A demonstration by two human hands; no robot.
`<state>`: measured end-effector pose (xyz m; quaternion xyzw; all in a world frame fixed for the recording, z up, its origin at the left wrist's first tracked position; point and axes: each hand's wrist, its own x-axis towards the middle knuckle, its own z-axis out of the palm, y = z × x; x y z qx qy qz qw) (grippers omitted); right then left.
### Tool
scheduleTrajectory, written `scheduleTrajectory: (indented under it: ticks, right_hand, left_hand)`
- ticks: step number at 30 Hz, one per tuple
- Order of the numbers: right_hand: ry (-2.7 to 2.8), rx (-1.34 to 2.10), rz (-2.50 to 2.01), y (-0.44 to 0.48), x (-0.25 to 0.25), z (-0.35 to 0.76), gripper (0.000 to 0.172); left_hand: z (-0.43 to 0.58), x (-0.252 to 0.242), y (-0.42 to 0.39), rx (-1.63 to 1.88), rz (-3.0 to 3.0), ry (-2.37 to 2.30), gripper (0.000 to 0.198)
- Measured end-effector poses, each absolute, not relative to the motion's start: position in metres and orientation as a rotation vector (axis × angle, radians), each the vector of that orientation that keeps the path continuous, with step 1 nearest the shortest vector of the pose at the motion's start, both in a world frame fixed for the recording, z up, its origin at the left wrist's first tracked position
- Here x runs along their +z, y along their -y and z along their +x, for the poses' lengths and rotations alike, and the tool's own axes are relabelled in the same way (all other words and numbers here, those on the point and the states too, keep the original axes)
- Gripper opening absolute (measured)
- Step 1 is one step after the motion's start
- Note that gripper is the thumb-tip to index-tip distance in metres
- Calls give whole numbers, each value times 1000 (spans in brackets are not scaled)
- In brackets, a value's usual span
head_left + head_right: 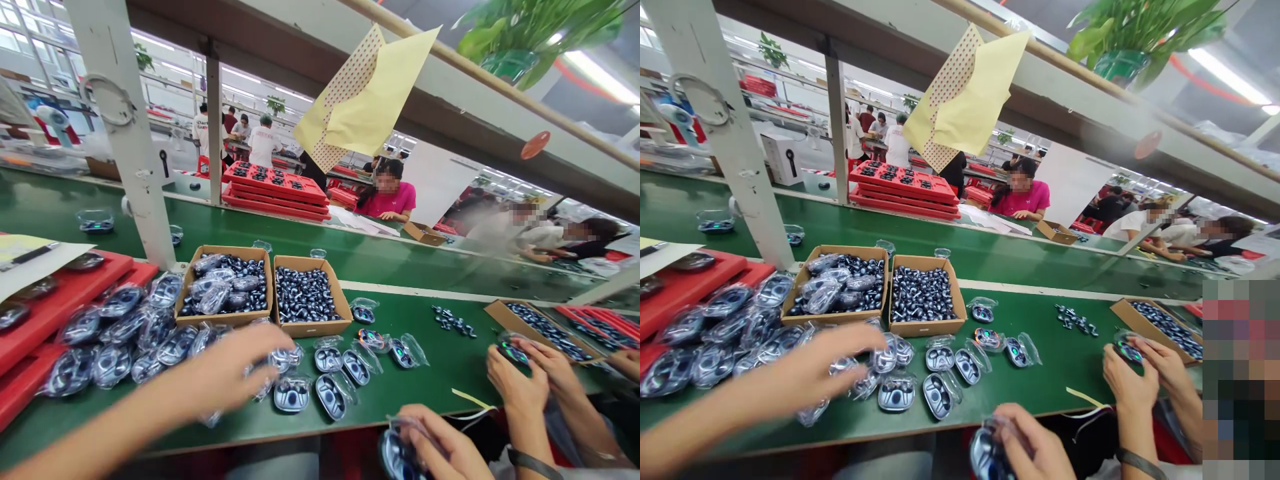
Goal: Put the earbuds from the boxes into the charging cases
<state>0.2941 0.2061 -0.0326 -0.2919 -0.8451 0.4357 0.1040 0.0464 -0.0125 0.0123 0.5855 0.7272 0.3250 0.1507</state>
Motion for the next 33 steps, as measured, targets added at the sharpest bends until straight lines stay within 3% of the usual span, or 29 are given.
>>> scheduleTrajectory:
  ticks: [3,6,14,18,22,25,28,33]
  right_hand:
    - [2524,1127,-977,-246,-46,298,16]
    - [2539,1095,-955,-262,-67,289,15]
    - [2397,1107,-1002,-257,-87,279,32]
    - [2411,877,-1055,-250,-87,285,45]
    - [2256,499,-939,-209,-64,268,39]
    - [2296,733,-589,-160,-39,243,39]
    - [2381,1015,-293,-120,-23,218,47]
    - [2446,1302,-435,-98,-18,201,45]
  left_hand:
    - [-25,20,-4,502,1568,-2578,36]
    - [-69,9,-32,69,1370,-2740,42]
    - [-85,-8,-62,-134,1233,-2773,30]
    - [-85,3,-54,-21,1347,-2775,47]
    - [-38,19,-32,543,1626,-2591,49]
    - [23,24,-12,836,1717,-2219,43]
    - [69,11,5,1021,1655,-2064,51]
    - [88,-24,24,1231,1333,-2139,65]
